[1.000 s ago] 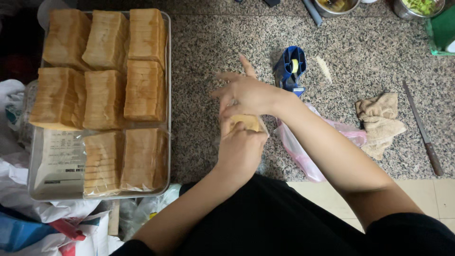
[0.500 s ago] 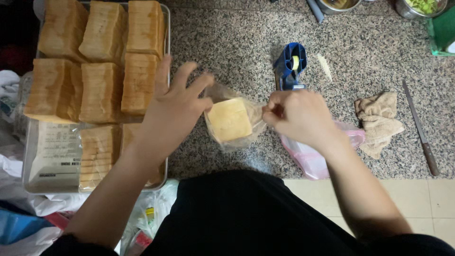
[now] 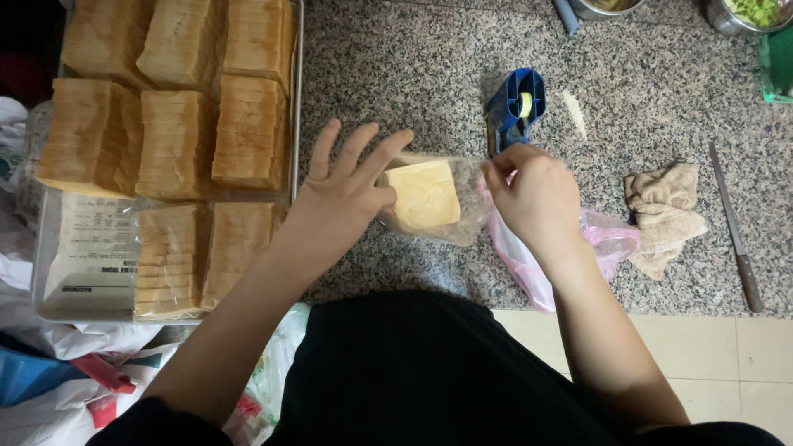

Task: The person packages blocks of sliced bread into plastic bags by hand, using a tape dispenser to seal the bags and placing the bread back onto a tray.

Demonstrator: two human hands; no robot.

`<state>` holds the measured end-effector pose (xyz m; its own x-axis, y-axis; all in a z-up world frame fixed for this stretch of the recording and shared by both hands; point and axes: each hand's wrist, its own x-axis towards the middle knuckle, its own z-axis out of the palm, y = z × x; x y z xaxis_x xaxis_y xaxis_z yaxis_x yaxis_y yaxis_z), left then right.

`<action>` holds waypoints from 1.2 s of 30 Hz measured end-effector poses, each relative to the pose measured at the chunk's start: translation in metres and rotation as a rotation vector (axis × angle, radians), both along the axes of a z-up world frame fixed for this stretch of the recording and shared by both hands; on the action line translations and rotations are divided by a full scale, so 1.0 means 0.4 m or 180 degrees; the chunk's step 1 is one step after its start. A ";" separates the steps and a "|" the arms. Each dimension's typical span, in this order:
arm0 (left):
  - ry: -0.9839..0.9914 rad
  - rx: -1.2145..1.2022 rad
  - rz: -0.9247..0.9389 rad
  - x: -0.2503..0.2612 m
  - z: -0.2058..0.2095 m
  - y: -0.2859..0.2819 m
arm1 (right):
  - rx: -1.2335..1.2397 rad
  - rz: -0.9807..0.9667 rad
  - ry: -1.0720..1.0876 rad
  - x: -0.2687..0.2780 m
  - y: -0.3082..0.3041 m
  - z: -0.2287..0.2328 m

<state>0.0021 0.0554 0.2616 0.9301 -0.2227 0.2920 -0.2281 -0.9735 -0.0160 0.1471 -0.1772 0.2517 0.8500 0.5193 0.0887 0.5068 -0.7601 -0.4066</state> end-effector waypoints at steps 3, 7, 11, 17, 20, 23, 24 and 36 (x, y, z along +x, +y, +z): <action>-0.0020 0.0074 0.0149 -0.016 0.028 0.010 | 0.0066 -0.0174 0.0084 0.005 -0.002 0.004; 0.0189 0.0016 0.0251 -0.053 0.063 0.018 | 0.0042 -0.0312 0.0204 -0.005 -0.009 0.000; 0.0167 -0.0152 0.0458 -0.081 0.085 -0.001 | 0.0360 -0.0283 0.0460 -0.039 -0.021 -0.008; 0.0227 -0.1577 0.0497 -0.085 0.004 -0.021 | 0.1675 -0.0239 0.1234 -0.026 -0.057 -0.110; -0.0069 -0.3869 0.1021 -0.054 -0.184 -0.035 | 0.2586 -0.0580 0.2278 0.014 -0.073 -0.230; 0.0627 -0.6739 0.2092 -0.018 -0.414 -0.042 | 0.2814 -0.0797 0.3774 0.013 -0.053 -0.333; 0.0622 -0.6745 0.2101 -0.013 -0.478 -0.051 | 0.2814 -0.0860 0.4731 0.000 -0.032 -0.360; 0.1543 -0.7640 0.1343 0.097 -0.524 -0.124 | 0.2747 -0.1074 0.5446 -0.061 0.120 -0.357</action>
